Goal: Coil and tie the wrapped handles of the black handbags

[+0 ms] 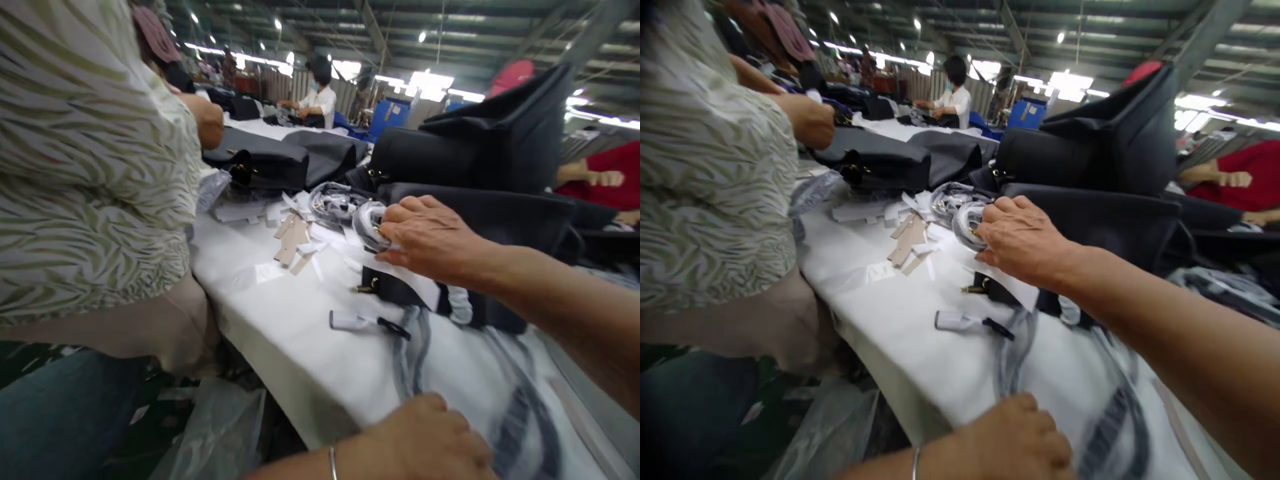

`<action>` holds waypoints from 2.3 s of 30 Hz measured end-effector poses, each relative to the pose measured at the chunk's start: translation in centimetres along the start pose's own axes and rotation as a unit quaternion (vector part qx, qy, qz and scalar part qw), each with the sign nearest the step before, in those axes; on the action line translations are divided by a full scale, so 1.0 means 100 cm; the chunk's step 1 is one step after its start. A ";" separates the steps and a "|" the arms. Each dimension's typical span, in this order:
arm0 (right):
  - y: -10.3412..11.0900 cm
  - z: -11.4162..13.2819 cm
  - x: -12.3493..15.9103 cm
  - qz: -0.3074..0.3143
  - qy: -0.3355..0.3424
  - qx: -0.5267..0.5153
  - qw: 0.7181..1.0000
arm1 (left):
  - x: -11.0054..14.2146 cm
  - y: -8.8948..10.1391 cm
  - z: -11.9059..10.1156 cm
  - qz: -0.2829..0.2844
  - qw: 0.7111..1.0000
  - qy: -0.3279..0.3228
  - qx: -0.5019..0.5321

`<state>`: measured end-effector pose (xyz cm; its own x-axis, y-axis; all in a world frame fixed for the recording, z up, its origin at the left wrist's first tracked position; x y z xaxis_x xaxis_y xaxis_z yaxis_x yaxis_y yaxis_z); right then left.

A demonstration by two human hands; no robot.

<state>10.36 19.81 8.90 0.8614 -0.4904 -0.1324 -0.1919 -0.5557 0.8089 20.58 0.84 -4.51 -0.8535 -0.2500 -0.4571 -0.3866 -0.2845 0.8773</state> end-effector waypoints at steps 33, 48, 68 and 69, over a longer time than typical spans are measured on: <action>-0.017 0.081 0.277 0.028 -0.176 -0.515 0.838 | -0.006 -0.009 -0.003 0.038 0.993 0.069 0.086; 0.018 -0.028 0.025 -0.379 -0.256 -0.433 0.777 | -0.002 -0.009 0.000 -0.037 0.992 0.043 0.110; -0.046 0.055 0.268 0.155 -0.138 -0.288 0.935 | -0.003 -0.005 0.001 -0.003 0.988 0.059 0.140; -0.047 0.059 0.265 0.153 -0.148 -0.278 0.937 | -0.003 -0.006 0.001 0.000 0.989 0.063 0.134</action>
<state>31.35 5.49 -1.83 0.6220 -0.7800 0.0686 -0.0636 0.0370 0.9973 21.07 1.15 -4.83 -0.8098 -0.3674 -0.4575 -0.4804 -0.0326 0.8765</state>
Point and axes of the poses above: each hand's wrist, its own x-axis away from the middle knuckle, its own y-axis out of the back of the hand, z = x × y, the point moved 9 cm from there along -x, towards the middle knuckle, and after that the axes turned 1 degree about x, right-handed, at the moved point
